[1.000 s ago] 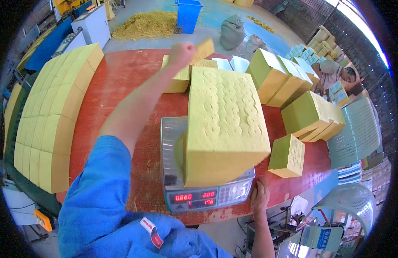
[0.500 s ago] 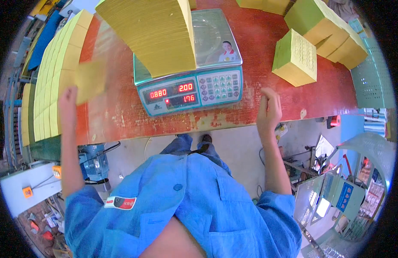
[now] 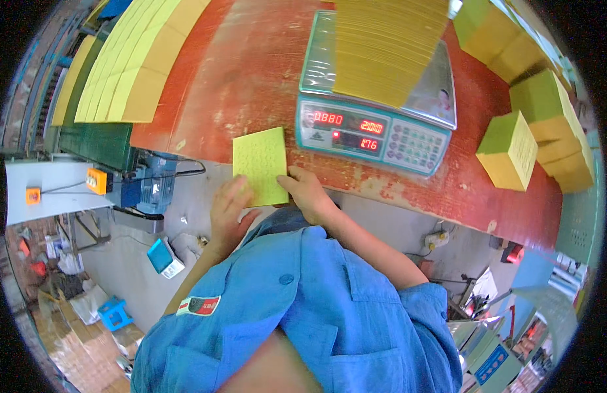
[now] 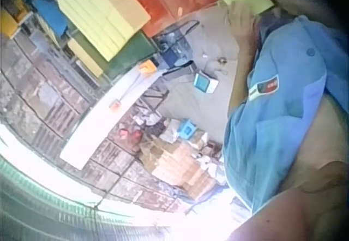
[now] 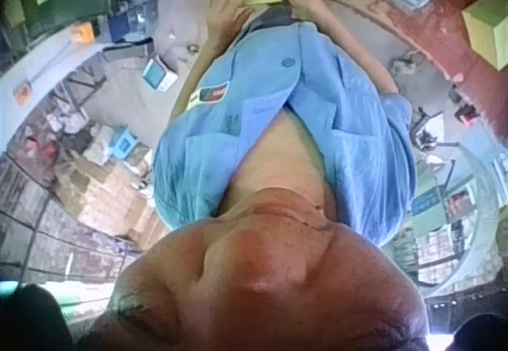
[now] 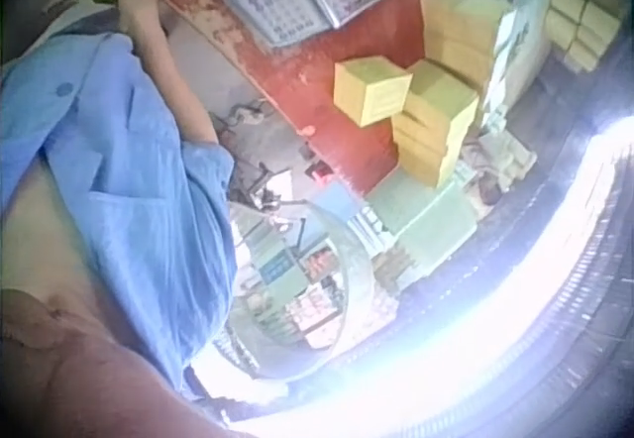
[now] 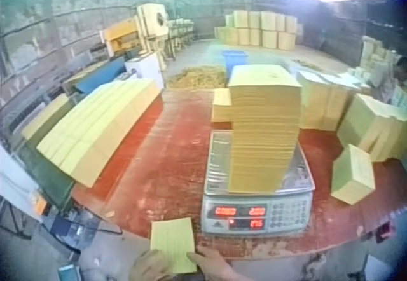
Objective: The person is weighing stacks of yellow paper blocks on a digital scale and organizing them.
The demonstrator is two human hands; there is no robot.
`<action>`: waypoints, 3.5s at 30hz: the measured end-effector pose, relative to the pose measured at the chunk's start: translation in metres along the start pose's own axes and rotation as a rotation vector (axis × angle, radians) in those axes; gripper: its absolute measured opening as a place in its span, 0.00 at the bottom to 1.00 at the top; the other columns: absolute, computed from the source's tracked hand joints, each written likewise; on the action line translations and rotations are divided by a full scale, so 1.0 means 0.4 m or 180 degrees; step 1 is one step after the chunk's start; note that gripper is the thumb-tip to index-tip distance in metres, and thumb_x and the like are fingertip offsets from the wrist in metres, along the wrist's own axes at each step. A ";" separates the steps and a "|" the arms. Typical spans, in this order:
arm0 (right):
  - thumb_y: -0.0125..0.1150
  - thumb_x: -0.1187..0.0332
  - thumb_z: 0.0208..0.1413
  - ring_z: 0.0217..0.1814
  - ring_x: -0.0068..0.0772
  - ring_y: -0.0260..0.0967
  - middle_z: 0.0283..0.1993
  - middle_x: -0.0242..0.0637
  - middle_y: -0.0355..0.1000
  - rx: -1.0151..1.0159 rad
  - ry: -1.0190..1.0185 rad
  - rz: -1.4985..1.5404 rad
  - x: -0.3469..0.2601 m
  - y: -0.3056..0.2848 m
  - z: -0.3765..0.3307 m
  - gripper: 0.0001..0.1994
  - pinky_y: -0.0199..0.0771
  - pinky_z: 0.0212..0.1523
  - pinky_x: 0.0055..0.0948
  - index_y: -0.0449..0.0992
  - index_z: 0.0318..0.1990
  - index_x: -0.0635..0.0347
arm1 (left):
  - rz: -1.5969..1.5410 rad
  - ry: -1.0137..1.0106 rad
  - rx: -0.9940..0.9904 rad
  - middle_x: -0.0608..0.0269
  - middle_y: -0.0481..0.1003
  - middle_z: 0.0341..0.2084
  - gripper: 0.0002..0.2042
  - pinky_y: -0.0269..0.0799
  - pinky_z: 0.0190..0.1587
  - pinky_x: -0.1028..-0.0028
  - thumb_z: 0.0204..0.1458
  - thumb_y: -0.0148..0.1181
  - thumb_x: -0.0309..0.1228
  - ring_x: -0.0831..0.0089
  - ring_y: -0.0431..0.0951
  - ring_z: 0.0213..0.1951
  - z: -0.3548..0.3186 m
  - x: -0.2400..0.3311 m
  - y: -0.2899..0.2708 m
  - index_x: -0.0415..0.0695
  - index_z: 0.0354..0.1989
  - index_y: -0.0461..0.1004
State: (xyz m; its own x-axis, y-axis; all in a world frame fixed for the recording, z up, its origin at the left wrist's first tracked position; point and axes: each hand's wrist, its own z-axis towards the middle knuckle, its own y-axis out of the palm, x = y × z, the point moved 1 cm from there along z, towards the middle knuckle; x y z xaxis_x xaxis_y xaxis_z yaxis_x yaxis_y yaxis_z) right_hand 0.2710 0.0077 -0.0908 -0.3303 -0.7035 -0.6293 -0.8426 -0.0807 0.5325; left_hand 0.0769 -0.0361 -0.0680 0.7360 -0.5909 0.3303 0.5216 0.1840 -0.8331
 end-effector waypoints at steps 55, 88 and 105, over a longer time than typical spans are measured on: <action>0.63 0.60 0.49 0.39 0.44 0.76 0.33 0.43 0.77 0.3243 -0.4001 -0.3753 -0.902 -0.084 -0.272 0.18 0.74 0.42 0.38 0.77 0.45 0.61 | -0.2473 -0.1082 -0.0835 0.73 0.67 0.19 0.10 0.63 0.24 0.74 0.57 0.53 0.40 0.79 0.67 0.21 1.088 0.061 -0.154 0.49 0.27 0.68; 0.56 0.72 0.58 0.28 0.17 0.68 0.26 0.30 0.72 0.2957 -0.2931 -0.2003 -0.425 -0.519 -0.392 0.09 0.68 0.31 0.20 0.78 0.42 0.66 | -0.2841 -0.2677 -0.0575 0.64 0.73 0.23 0.14 0.68 0.29 0.77 0.60 0.50 0.43 0.76 0.73 0.26 0.640 -0.390 -0.149 0.46 0.33 0.70; 0.55 0.69 0.57 0.31 0.21 0.72 0.31 0.35 0.75 0.2101 -0.3184 -0.1968 -0.565 -0.543 -0.230 0.12 0.72 0.33 0.22 0.78 0.44 0.67 | -0.2379 -0.1439 -0.0565 0.60 0.77 0.44 0.19 0.70 0.50 0.72 0.63 0.48 0.45 0.70 0.76 0.50 0.983 -0.107 -0.278 0.42 0.46 0.74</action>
State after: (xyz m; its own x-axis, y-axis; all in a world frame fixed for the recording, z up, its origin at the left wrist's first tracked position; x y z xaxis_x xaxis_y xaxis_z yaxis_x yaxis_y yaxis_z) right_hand 0.5676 0.1192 -0.0121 0.2475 0.1600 -0.9556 -0.9173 0.3564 -0.1779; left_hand 0.1571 0.2776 0.1849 0.3498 -0.1345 0.9271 0.8867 -0.2720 -0.3740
